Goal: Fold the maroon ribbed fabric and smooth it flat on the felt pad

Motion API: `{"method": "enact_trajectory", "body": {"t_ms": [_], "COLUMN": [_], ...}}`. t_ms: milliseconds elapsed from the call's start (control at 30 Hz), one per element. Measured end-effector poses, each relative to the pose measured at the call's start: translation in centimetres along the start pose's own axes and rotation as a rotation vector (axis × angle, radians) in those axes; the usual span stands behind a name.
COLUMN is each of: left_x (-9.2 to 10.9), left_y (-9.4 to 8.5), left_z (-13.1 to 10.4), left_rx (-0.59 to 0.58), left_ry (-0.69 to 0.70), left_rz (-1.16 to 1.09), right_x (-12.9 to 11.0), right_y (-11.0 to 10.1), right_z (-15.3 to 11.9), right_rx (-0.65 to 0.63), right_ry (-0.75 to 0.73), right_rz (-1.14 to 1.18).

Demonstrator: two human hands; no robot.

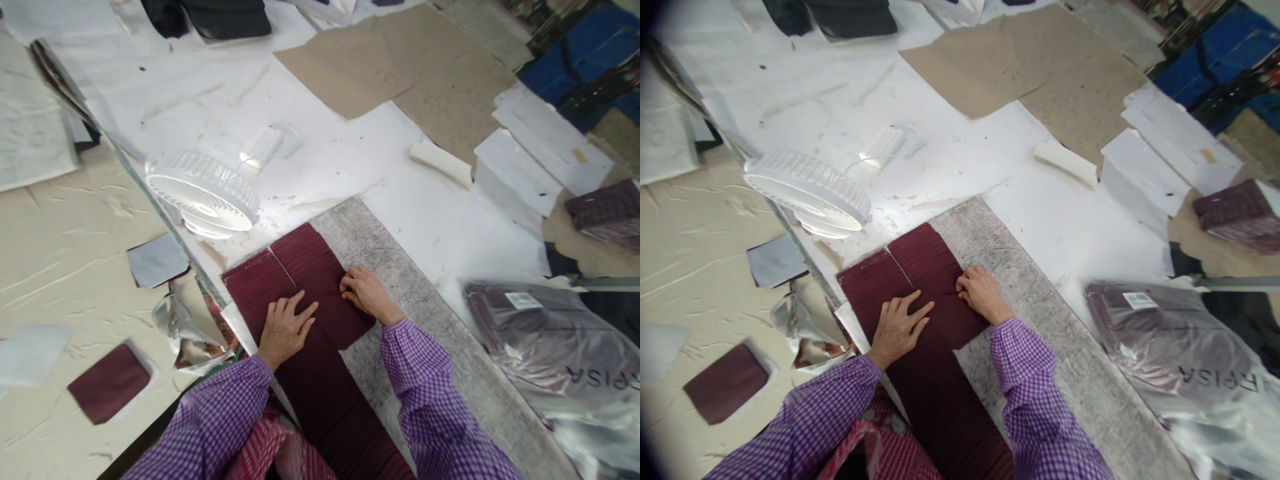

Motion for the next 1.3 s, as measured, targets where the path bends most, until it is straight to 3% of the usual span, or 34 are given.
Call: {"method": "enact_trajectory", "body": {"t_ms": [100,200,300,400,600,833,967,1100,1167,1233,1300], "left_x": [0.0,0.0,-0.2,-0.5,-0.8,-0.2,0.1,0.2,0.2,0.2,0.2], "left_y": [0.0,-0.2,-0.1,0.2,0.5,0.2,0.0,-0.1,-0.1,-0.1,-0.1], "left_z": [0.0,0.1,0.1,0.1,0.1,0.2,0.0,0.0,0.0,0.0,0.0], "left_rx": [0.002,0.002,-0.006,-0.023,-0.04,-0.01,0.013,0.006,0.004,0.003,0.002], "left_ry": [0.002,0.004,-0.005,-0.039,-0.074,-0.015,0.022,0.019,0.015,0.015,0.013], "left_rz": [0.0,-0.006,-0.013,-0.039,-0.042,0.016,0.037,0.025,0.023,0.024,0.027], "right_x": [-0.3,1.5,3.4,3.9,3.8,4.1,3.2,1.5,0.2,-1.5,-3.4], "right_y": [-0.3,0.3,2.4,4.0,4.4,4.7,4.3,1.5,0.4,0.2,1.0], "right_z": [-0.6,-2.9,-6.0,-7.8,-8.0,-7.7,-7.8,-8.0,-7.2,-5.1,-2.4], "right_rx": [0.054,0.147,0.174,0.188,0.209,0.197,0.15,0.24,0.333,0.413,0.41], "right_ry": [-0.006,0.196,0.431,0.512,0.498,0.474,0.522,0.593,0.541,0.375,0.178], "right_rz": [0.074,0.288,0.482,0.559,0.59,0.553,0.348,0.017,-0.055,-0.027,0.013]}}
Point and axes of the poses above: each hand's wrist, its own z-axis towards the middle knuckle, its own y-axis out of the palm, x = y × z, the point moved 9 cm from there along z, towards the middle knuckle, and after that the axes turned 15 degrees about -y, right-handed, at the moved point
